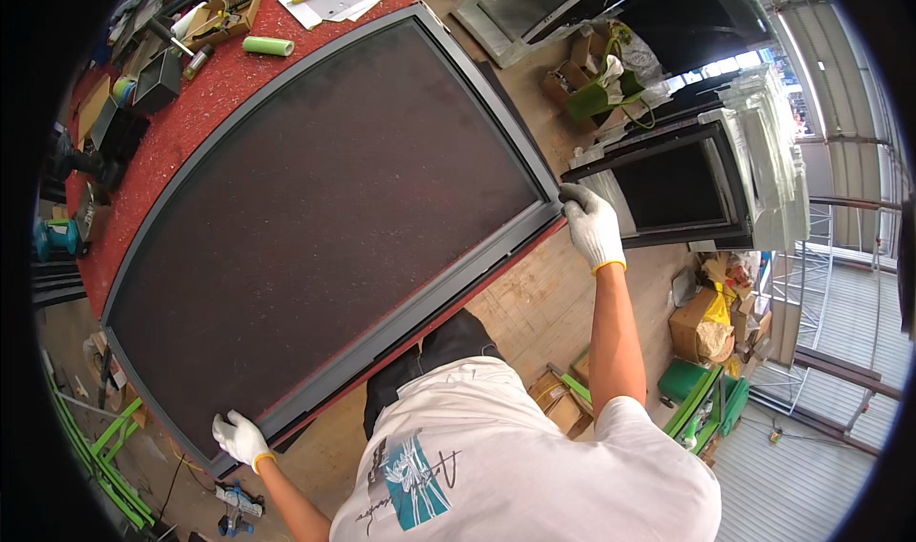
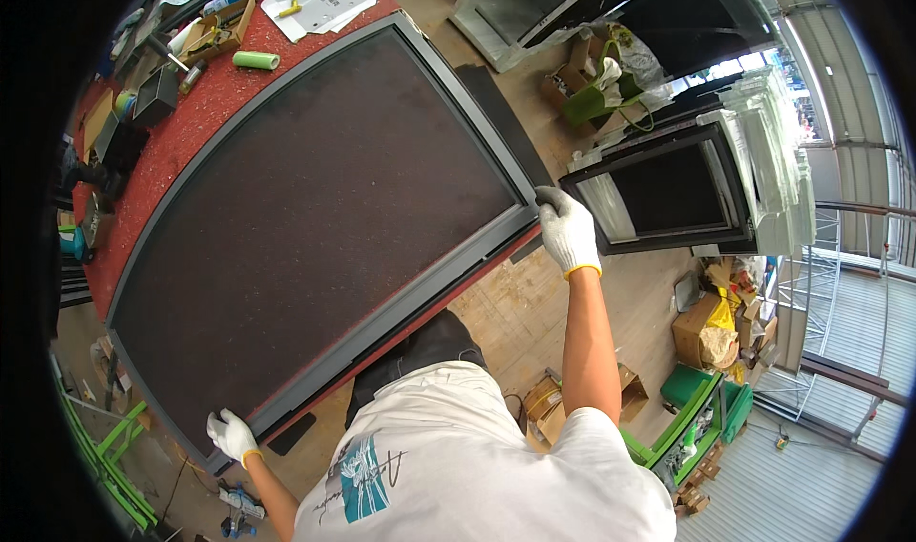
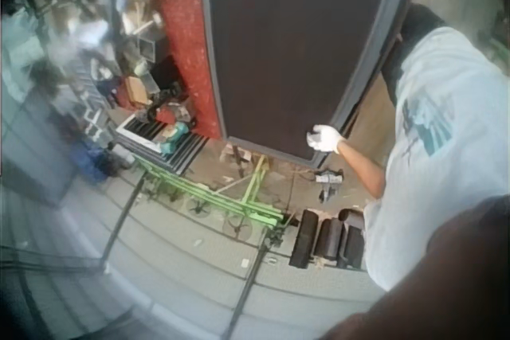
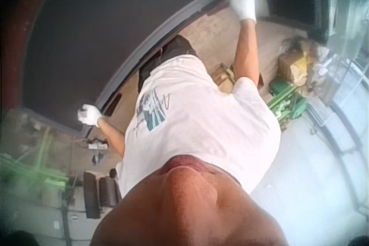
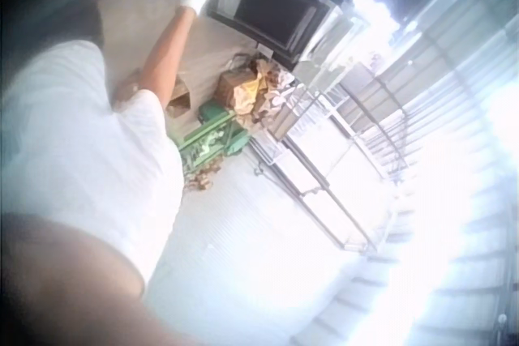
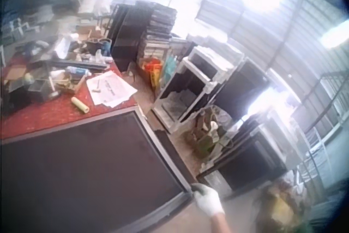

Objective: The person handles black mesh sheets and a window frame in a workshop. They place a mesh sheet on the floor, pick up a window frame from a red workbench, and fit the mesh into the frame. The person then places the assembled screen on a stack and picks up a power drill.

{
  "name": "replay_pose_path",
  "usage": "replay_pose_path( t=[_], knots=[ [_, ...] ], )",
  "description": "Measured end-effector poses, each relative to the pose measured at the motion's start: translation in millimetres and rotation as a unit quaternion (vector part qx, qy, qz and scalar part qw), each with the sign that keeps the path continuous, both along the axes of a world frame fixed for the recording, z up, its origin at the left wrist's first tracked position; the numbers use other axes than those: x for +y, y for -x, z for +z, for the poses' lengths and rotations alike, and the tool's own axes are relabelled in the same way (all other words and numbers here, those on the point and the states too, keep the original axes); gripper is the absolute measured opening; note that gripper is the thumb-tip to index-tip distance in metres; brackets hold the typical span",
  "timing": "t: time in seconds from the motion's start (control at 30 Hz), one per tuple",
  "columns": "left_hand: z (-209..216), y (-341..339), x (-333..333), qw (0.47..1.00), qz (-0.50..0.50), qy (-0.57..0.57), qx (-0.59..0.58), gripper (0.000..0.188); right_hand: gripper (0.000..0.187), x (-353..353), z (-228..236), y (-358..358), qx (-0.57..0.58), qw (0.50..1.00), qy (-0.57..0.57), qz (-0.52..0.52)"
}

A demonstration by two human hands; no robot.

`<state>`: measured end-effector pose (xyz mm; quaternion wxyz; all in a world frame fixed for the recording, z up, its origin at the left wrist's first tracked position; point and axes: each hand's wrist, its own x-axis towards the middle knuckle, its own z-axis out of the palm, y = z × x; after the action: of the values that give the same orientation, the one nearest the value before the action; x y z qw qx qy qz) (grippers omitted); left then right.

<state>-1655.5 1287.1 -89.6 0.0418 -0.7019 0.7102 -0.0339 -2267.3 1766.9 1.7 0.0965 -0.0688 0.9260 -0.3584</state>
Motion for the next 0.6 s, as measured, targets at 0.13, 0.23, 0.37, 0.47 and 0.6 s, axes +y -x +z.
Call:
replay_pose_path(
  t=[0.13,0.23,0.37,0.47,0.6],
  knots=[
    [-0.1,0.7,-1.9,1.000,0.013,0.000,0.000,0.058,0.033,-16.4,-2.2,-0.5,-0.021,0.999,0.012,0.024],
    [2.8,6.5,-0.1,1.000,0.005,-0.009,0.003,0.056,0.038,-38.8,-7.8,-2.4,0.008,0.998,-0.010,0.069],
    [9.0,14.7,4.3,1.000,0.009,-0.003,0.022,0.050,0.038,-75.1,-15.8,-11.4,0.093,0.976,-0.169,0.102],
    [11.5,19.0,8.1,1.000,0.007,0.013,0.024,0.047,0.041,-91.5,-16.6,-9.1,0.095,0.976,-0.192,0.030],
    [14.4,21.8,11.4,0.998,0.020,0.005,0.052,0.049,0.042,-94.1,-14.4,6.6,0.015,0.982,-0.186,-0.014]
  ],
)
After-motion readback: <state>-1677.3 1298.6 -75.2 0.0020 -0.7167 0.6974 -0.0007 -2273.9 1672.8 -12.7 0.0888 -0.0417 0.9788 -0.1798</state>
